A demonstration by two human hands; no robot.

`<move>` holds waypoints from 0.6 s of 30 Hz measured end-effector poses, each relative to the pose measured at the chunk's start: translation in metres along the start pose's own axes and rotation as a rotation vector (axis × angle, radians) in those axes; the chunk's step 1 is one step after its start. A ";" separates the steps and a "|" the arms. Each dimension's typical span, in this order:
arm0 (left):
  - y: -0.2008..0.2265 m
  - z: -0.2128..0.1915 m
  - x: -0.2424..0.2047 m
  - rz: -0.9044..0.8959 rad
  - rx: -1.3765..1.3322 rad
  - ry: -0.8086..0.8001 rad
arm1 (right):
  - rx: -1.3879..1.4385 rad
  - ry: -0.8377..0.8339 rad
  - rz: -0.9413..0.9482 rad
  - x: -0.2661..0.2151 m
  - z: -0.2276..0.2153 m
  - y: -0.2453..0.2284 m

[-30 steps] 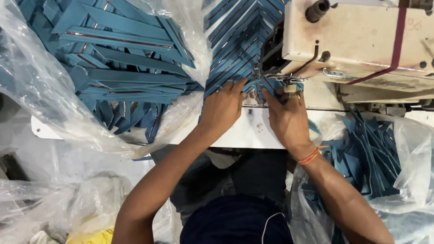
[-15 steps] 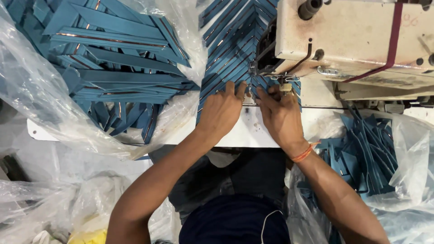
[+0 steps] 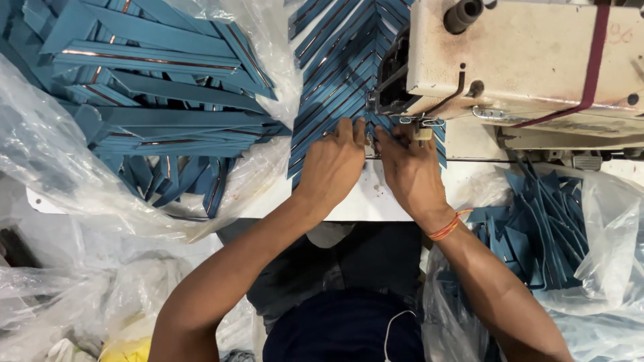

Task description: Stitch together multiple small blue fabric components using an industrial sewing machine.

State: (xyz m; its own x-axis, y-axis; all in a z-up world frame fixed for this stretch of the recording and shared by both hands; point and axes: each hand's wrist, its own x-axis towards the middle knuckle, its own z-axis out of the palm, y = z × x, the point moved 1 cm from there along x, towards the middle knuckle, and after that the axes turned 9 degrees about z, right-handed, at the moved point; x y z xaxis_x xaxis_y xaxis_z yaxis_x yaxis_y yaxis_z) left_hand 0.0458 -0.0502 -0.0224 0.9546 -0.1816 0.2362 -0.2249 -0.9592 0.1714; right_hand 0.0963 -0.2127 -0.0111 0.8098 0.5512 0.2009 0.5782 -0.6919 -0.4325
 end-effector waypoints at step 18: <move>-0.007 0.021 0.003 -0.044 -0.018 -0.020 | 0.075 -0.042 -0.002 0.021 -0.003 0.012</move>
State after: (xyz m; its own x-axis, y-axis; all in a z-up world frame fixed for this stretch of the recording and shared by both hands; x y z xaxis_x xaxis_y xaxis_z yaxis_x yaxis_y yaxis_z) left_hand 0.0544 -0.0487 -0.0428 0.9674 -0.1434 0.2086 -0.1854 -0.9625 0.1981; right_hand 0.1210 -0.2110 -0.0097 0.8030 0.5725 0.1656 0.5693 -0.6547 -0.4974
